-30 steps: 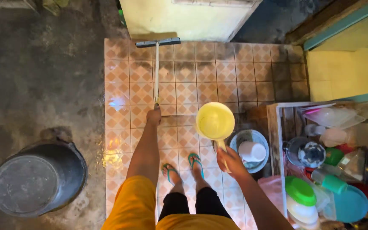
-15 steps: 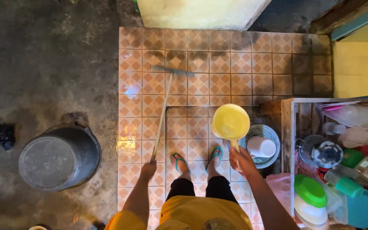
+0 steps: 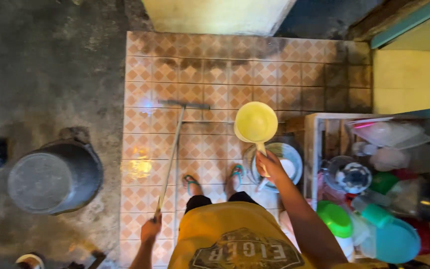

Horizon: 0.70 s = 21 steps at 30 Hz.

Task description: The person uses a squeegee and a plastic dipper to push water into a drain to clean a tiled floor.

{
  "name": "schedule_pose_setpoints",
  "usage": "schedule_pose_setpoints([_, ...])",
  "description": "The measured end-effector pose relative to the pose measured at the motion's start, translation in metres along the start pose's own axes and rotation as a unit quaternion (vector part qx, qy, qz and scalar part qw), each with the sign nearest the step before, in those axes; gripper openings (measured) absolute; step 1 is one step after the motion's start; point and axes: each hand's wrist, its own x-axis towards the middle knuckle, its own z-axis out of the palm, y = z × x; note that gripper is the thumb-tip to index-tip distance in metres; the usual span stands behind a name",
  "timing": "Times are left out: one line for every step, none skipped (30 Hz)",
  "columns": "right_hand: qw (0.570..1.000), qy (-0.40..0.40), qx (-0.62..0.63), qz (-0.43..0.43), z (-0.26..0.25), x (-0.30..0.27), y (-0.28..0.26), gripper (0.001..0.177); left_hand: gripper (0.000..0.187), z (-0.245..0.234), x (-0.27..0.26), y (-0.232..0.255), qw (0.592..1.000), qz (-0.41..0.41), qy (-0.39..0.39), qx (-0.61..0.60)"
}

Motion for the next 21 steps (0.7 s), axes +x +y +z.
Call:
schedule_pose_setpoints([1.0,0.003,-0.004,-0.001,-0.007,-0.002,-0.008,0.023,0.085,0.001,0.009,0.033,1.0,0.003,-0.003,-0.003])
schedule_pose_setpoints([1.0,-0.007,0.0,-0.014,-0.015,-0.002,-0.015,0.021,0.083,0.003,0.019,0.068,0.999,0.038,0.015,-0.01])
schedule_pose_setpoints([0.999,-0.017,0.003,-0.027,-0.024,0.0,-0.021,0.02,0.081,0.004,0.03,0.103,0.997,0.072,0.033,-0.017])
schedule_pose_setpoints([1.0,-0.015,0.003,-0.027,-0.028,-0.001,-0.029,0.02,0.081,0.002,0.046,0.138,0.997,0.073,0.031,-0.016])
schedule_pose_setpoints([1.0,-0.009,0.005,-0.016,-0.033,-0.001,-0.037,0.019,0.075,0.001,0.062,0.173,0.981,0.17,0.093,-0.015])
schedule_pose_setpoints([1.0,-0.002,0.008,-0.004,-0.041,-0.004,-0.042,0.019,0.069,0.005,0.077,0.207,0.952,0.264,0.152,-0.013])
schedule_pose_setpoints([1.0,0.002,0.009,-0.003,-0.051,-0.009,-0.046,0.019,0.069,0.006,0.086,0.248,0.953,0.265,0.149,-0.011])
schedule_pose_setpoints([1.0,-0.009,0.006,-0.016,-0.058,-0.009,-0.052,0.021,0.062,0.001,0.099,0.292,0.943,0.287,0.166,-0.034])
schedule_pose_setpoints([0.999,-0.019,0.002,-0.029,-0.062,-0.008,-0.059,0.023,0.055,-0.004,0.113,0.335,0.932,0.309,0.182,-0.057])
schedule_pose_setpoints([0.999,-0.017,0.004,-0.032,-0.068,-0.008,-0.062,0.023,0.055,-0.005,0.133,0.373,0.93,0.313,0.183,-0.056])
schedule_pose_setpoints([1.0,0.003,-0.009,-0.023,-0.074,-0.007,-0.065,0.021,0.066,-0.006,0.152,0.411,0.94,0.28,0.178,-0.082])
schedule_pose_setpoints([0.999,0.025,-0.021,-0.013,-0.081,-0.01,-0.066,0.019,0.08,-0.003,0.169,0.447,0.948,0.247,0.17,-0.106])
schedule_pose_setpoints([0.999,0.029,-0.018,-0.015,-0.093,-0.008,-0.064,0.019,0.08,-0.016,0.156,0.474,0.947,0.251,0.168,-0.104])
schedule_pose_setpoints([1.0,0.013,-0.008,-0.023,-0.105,-0.007,-0.063,0.024,0.077,-0.029,0.143,0.502,0.971,0.169,0.063,-0.155])
schedule_pose_setpoints([1.0,-0.003,0.001,-0.031,-0.116,-0.006,-0.061,0.03,0.075,-0.041,0.13,0.529,0.975,0.082,-0.044,-0.202])
schedule_pose_setpoints([0.999,0.001,0.003,-0.032,-0.122,-0.007,-0.063,0.03,0.075,-0.025,0.146,0.536,0.975,0.084,-0.046,-0.199])
schedule_pose_setpoints([0.999,0.023,-0.008,-0.028,-0.128,-0.009,-0.064,0.027,0.073,-0.008,0.161,0.542,0.979,0.087,-0.069,-0.173])
schedule_pose_setpoints([0.999,0.045,-0.019,-0.022,-0.134,-0.012,-0.064,0.024,0.071,0.01,0.176,0.544,0.981,0.088,-0.092,-0.148])
schedule_pose_setpoints([0.999,0.047,-0.018,-0.021,-0.144,-0.013,-0.065,0.024,0.071,0.004,0.154,0.542,0.981,0.087,-0.094,-0.146])
schedule_pose_setpoints([0.998,0.057,-0.028,-0.018,-0.151,-0.015,-0.061,0.025,0.082,-0.002,0.131,0.53,0.983,0.063,-0.096,-0.146])
schedule_pose_setpoints([0.997,0.067,-0.039,-0.015,-0.158,-0.018,-0.057,0.025,0.092,-0.009,0.107,0.519,0.984,0.039,-0.097,-0.147])
